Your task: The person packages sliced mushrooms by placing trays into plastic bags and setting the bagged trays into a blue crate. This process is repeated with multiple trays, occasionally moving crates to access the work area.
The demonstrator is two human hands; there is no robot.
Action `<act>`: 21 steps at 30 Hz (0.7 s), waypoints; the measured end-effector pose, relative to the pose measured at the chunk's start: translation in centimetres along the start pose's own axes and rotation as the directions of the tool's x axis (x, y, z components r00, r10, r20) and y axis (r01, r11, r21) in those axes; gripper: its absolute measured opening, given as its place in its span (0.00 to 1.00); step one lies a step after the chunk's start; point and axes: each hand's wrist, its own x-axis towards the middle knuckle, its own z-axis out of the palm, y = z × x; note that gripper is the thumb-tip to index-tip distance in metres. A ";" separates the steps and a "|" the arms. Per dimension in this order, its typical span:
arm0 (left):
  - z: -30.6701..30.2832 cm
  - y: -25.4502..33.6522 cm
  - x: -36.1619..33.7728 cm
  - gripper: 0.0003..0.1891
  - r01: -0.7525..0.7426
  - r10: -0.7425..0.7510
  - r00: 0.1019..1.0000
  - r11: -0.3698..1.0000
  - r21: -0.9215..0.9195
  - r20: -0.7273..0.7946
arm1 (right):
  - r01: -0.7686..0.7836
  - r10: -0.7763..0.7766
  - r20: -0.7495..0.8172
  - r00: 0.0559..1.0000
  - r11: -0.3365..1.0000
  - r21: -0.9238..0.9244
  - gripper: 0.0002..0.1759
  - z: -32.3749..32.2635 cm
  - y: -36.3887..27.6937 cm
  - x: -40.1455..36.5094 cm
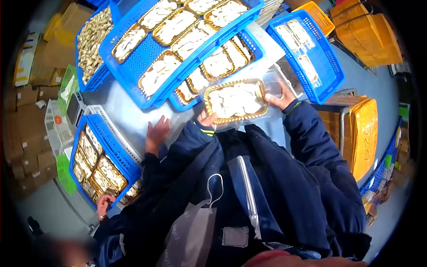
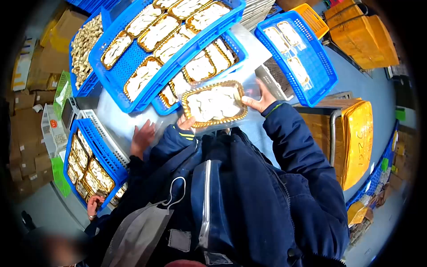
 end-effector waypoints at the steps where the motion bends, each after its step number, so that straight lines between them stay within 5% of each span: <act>1: -0.9 0.4 0.5 0.41 0.008 -0.007 1.000 0.999 -0.031 0.009 | -0.325 0.308 0.129 0.943 0.935 0.141 0.50 -0.4 -3.1 -0.3; 2: -1.3 0.4 1.3 0.41 0.027 -0.025 0.999 0.998 -0.057 0.031 | -0.215 0.203 0.074 0.976 0.950 0.228 0.38 -0.3 -1.6 0.0; 4: 2.7 -0.2 3.8 0.43 0.054 -0.054 0.996 0.999 0.005 0.076 | -0.339 0.321 0.109 0.941 0.889 0.307 0.23 -1.2 -1.4 0.4; 7: 12.0 -3.0 8.6 0.45 0.117 -0.139 0.974 0.985 0.128 0.181 | -0.325 0.319 0.079 0.945 0.876 0.357 0.09 -2.0 -1.2 0.0; 13: 24.5 -10.7 17.2 0.51 0.128 -0.236 0.905 0.945 0.300 0.355 | -0.167 0.276 -0.150 0.950 0.848 0.503 0.06 -8.1 2.7 1.8; 20: 22.6 -11.9 22.3 0.25 0.368 -0.388 0.867 0.922 0.125 0.311 | -0.112 0.409 -0.405 0.818 0.803 0.586 0.12 -27.6 19.6 5.6; 21: 24.3 -12.3 21.9 0.24 0.246 -0.339 0.913 0.901 0.357 0.227 | -0.111 0.428 -0.440 0.790 0.805 0.583 0.13 -30.4 23.6 5.8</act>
